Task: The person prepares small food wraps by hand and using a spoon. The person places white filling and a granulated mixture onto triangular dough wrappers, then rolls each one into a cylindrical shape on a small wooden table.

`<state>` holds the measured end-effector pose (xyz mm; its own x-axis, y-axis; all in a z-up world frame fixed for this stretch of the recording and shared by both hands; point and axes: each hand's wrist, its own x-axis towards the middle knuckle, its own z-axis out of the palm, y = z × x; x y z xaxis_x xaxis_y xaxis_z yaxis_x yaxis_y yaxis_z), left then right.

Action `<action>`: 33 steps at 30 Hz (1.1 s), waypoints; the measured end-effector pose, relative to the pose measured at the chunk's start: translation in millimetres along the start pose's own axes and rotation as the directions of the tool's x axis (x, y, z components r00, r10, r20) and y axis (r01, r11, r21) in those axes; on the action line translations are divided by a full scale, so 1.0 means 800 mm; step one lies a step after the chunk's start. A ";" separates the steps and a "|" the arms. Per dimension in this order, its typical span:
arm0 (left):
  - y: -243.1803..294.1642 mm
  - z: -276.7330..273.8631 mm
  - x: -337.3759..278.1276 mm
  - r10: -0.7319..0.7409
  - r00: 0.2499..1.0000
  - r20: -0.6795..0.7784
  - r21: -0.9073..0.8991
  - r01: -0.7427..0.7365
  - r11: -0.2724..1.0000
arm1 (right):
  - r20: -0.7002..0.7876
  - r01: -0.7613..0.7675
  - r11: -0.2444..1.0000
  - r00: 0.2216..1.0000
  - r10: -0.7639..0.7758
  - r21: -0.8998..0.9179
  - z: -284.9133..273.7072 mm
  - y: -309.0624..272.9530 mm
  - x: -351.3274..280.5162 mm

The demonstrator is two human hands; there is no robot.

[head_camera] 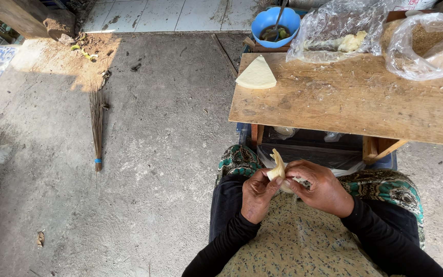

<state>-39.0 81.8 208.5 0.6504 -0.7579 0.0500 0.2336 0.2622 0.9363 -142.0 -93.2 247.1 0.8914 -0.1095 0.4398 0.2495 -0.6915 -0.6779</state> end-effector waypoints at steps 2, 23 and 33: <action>0.000 0.001 0.000 0.042 0.999 -0.014 0.031 -0.042 0.999 | -0.002 0.001 0.998 1.000 -0.001 -0.066 0.001 -0.001 0.000; -0.008 0.001 -0.001 0.087 0.996 -0.011 0.085 -0.086 0.993 | 0.015 -0.036 0.999 0.999 0.035 0.003 -0.004 0.006 -0.011; -0.005 -0.002 -0.003 0.053 0.999 0.002 0.107 -0.053 0.993 | 0.004 -0.038 0.997 0.999 0.038 -0.064 0.000 0.003 -0.010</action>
<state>-40.6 83.2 204.2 0.6605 -0.7442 0.1001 0.1201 0.2363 0.9642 -148.7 -94.2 241.8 0.9017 -0.1334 0.4113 0.1906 -0.7312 -0.6550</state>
